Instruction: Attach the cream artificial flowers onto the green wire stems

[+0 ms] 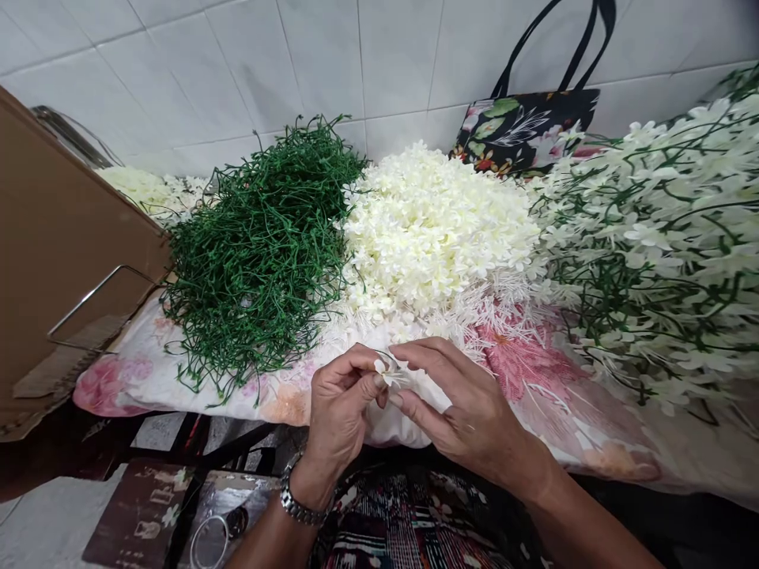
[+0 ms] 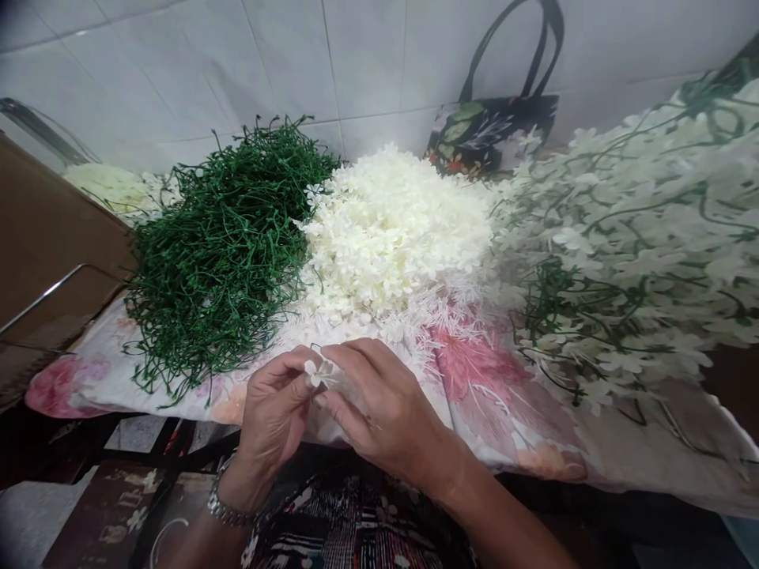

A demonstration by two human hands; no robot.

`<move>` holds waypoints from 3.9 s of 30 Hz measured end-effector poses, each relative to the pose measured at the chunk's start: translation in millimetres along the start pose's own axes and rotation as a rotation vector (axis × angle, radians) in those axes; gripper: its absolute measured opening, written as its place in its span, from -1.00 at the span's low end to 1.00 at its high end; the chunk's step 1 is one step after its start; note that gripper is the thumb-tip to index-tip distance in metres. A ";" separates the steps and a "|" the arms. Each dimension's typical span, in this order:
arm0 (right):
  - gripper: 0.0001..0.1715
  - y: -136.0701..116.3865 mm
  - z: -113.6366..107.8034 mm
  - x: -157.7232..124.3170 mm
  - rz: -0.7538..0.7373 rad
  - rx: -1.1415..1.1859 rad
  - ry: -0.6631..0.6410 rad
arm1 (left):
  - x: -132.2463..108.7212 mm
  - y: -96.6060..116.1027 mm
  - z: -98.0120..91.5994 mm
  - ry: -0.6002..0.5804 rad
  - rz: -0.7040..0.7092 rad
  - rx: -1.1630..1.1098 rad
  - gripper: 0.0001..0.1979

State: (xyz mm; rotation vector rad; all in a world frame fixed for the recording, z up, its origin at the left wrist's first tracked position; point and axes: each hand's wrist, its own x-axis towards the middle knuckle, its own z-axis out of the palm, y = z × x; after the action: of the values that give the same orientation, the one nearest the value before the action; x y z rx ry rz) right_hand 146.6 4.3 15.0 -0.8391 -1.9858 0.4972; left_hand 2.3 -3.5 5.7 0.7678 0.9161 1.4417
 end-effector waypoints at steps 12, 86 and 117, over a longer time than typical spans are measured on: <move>-0.88 -1.0 1.5 -2.8 -0.027 -0.012 0.018 | -8.7 -2.3 -3.1 -0.027 -0.054 0.040 -0.91; -0.90 0.0 12.8 -17.6 0.155 -0.024 -0.068 | -12.0 4.3 -18.4 -0.290 0.281 0.896 -0.81; -0.90 2.3 6.8 -18.7 0.234 0.126 -0.174 | -17.3 2.0 -15.3 -0.242 0.128 0.740 -0.86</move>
State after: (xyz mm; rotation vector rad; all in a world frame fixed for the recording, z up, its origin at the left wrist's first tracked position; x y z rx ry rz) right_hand 148.5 -7.8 -0.9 -0.9816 -1.9975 0.8473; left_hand -10.7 -22.2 1.2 1.5334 1.2364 1.0666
